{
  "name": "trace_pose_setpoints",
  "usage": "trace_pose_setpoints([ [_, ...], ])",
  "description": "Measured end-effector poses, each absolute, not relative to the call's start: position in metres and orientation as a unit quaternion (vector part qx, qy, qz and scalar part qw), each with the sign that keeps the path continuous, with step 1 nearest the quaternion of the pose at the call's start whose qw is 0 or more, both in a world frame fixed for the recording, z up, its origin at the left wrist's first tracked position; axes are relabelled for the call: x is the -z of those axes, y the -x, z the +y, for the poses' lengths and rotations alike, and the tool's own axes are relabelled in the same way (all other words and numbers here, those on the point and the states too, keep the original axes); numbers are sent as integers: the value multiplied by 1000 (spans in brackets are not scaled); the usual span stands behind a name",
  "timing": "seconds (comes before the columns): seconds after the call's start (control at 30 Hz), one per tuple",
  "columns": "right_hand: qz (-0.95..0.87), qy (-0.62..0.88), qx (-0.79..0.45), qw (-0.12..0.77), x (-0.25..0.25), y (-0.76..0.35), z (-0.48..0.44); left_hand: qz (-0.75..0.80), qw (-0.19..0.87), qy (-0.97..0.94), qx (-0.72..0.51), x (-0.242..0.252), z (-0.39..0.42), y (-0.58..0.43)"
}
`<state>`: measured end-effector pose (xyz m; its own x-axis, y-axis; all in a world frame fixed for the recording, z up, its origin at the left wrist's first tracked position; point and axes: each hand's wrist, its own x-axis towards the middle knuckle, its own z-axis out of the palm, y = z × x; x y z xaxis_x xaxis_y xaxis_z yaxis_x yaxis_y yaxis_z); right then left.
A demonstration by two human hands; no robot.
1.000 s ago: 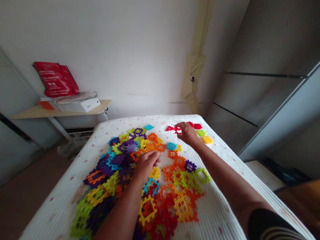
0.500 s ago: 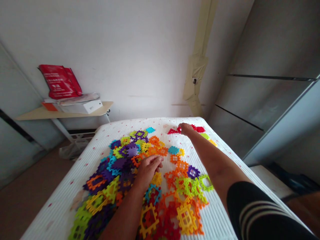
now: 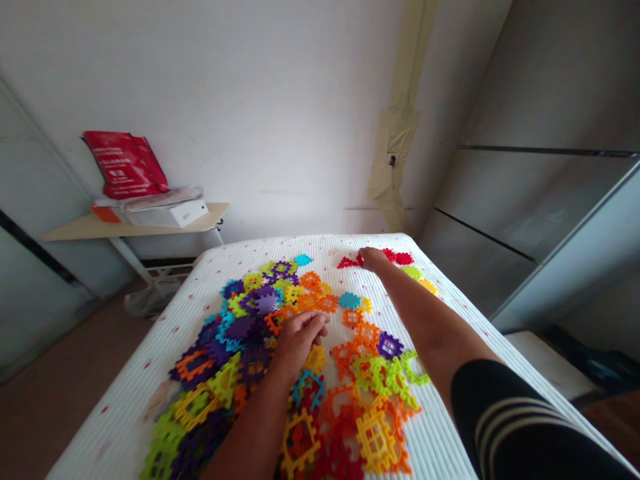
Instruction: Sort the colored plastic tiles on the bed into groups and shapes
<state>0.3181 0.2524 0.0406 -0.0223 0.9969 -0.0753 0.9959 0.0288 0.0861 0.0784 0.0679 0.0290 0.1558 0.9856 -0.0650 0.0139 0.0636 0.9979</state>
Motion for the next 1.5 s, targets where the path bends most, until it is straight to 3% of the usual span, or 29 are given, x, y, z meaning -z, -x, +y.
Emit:
trace_pose_setpoints([
  [0.43, 790, -608, -9, -77, -65, -289, 176, 460, 558, -507, -468, -27, 68, -77],
  [0.6, 877, -392, 249, -124, -57, -275, 74, 463, 541, -480, -512, -25, 69, -77],
  [0.7, 892, -303, 320, -96, -55, -266, 26, 470, 538, -477, -512, -26, 68, -78],
  [0.93, 923, -350, 153, 48, -54, -238, -6, 466, 539, -477, -515, -26, 67, -78],
  [1.0, 923, -353, 146, 54, -53, -234, -5, 463, 540, -478, -516, -26, 67, -78],
  [1.1, 908, -364, 206, -23, -55, -239, 5, 465, 538, -484, -510, -26, 68, -77],
  [1.33, 709, -515, 319, -361, -64, -264, 57, 441, 562, -516, -473, -28, 66, -78],
  [1.5, 662, -523, 338, -417, -57, -263, 73, 435, 559, -520, -477, -27, 66, -78],
])
